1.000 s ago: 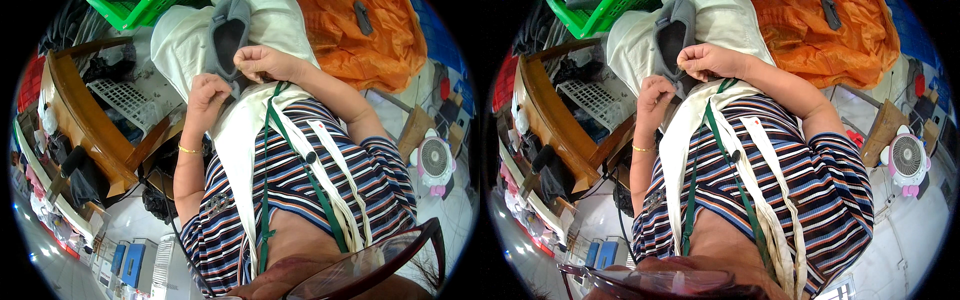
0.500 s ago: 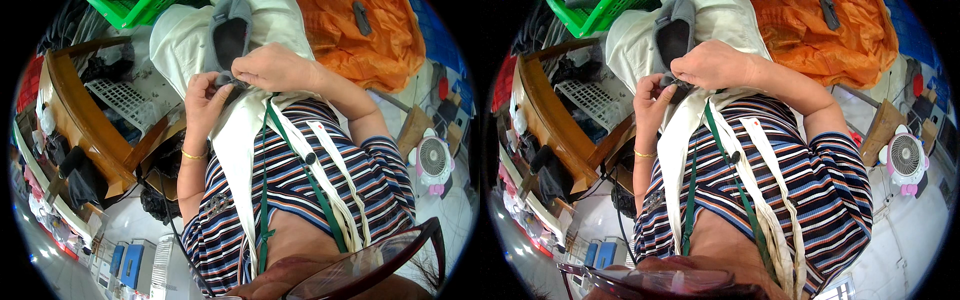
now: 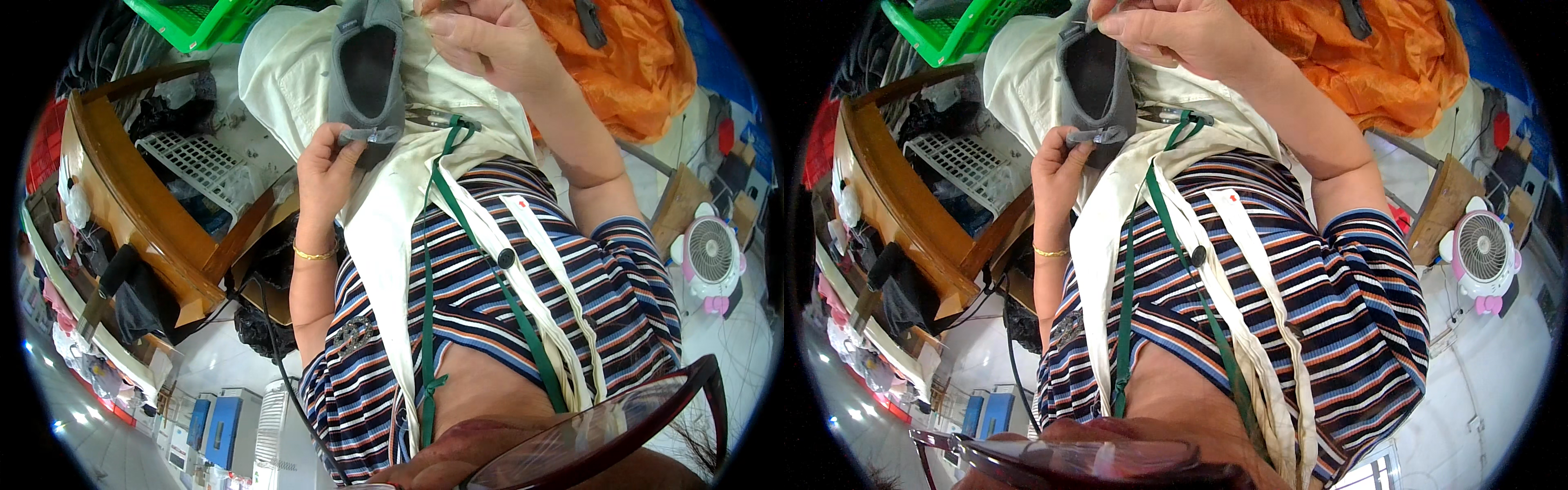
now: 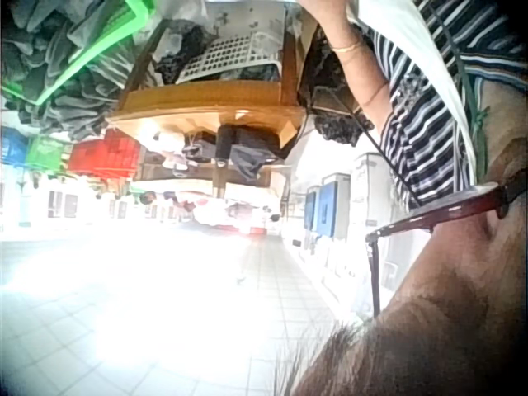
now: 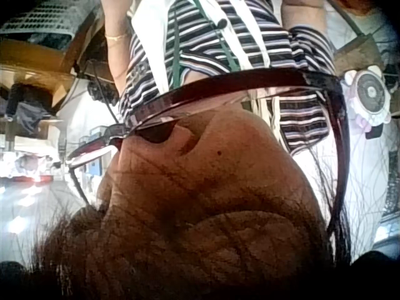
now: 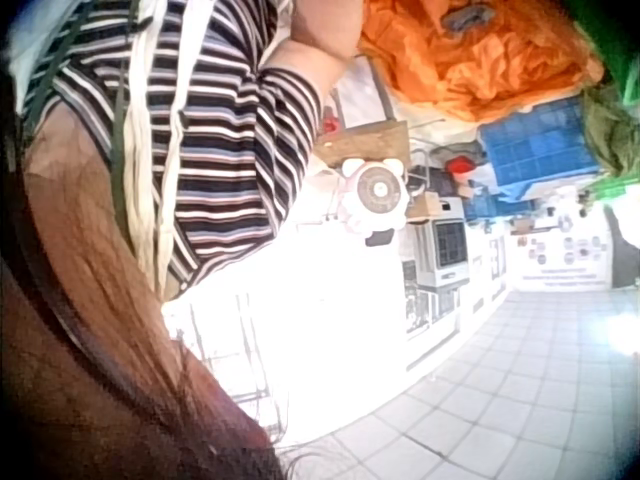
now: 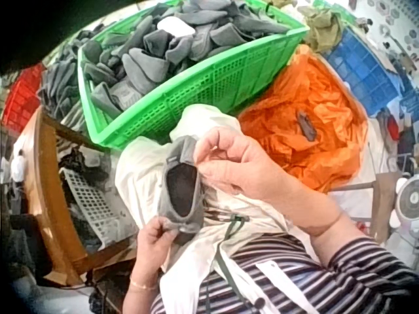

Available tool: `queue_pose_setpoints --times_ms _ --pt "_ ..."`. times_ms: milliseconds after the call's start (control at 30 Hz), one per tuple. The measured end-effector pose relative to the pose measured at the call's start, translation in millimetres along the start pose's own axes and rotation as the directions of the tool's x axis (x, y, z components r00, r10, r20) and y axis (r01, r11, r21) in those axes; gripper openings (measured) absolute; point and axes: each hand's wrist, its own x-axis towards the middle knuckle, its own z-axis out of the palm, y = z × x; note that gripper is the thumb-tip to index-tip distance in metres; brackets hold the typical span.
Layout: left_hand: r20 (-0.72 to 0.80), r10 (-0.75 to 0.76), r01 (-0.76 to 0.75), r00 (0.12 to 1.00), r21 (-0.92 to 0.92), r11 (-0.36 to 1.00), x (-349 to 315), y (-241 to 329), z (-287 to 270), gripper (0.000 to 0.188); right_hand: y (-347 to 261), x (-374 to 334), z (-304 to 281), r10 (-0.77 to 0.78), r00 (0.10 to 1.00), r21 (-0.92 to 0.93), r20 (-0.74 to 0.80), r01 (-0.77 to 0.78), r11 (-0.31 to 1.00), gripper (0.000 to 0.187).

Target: The person sits with a green basket on their lap and sews grey socks using a needle and thread. They pick up socks from the basket, stitch the fabric, and occasionally reach into a black plastic bag to retrieve more items.

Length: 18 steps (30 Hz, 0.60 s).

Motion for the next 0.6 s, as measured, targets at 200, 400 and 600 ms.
queue_pose_setpoints --times_ms 200,400,600 --pt "-0.021 -0.017 0.017 1.000 0.013 1.000 -2.4 21.1 8.4 0.016 18.7 -10.8 12.5 0.145 0.988 0.071 -0.052 -0.141 0.987 0.012" --pt "0.011 -0.014 0.011 1.000 0.231 0.973 -2.5 28.7 9.4 0.020 20.3 -17.6 24.2 0.105 0.986 -0.595 0.130 -0.007 0.804 0.013" --pt "-0.024 0.105 -0.092 0.994 0.313 0.945 -2.7 14.6 3.9 0.018 49.3 -31.7 38.2 0.150 0.956 -0.745 0.252 0.093 0.661 0.029"
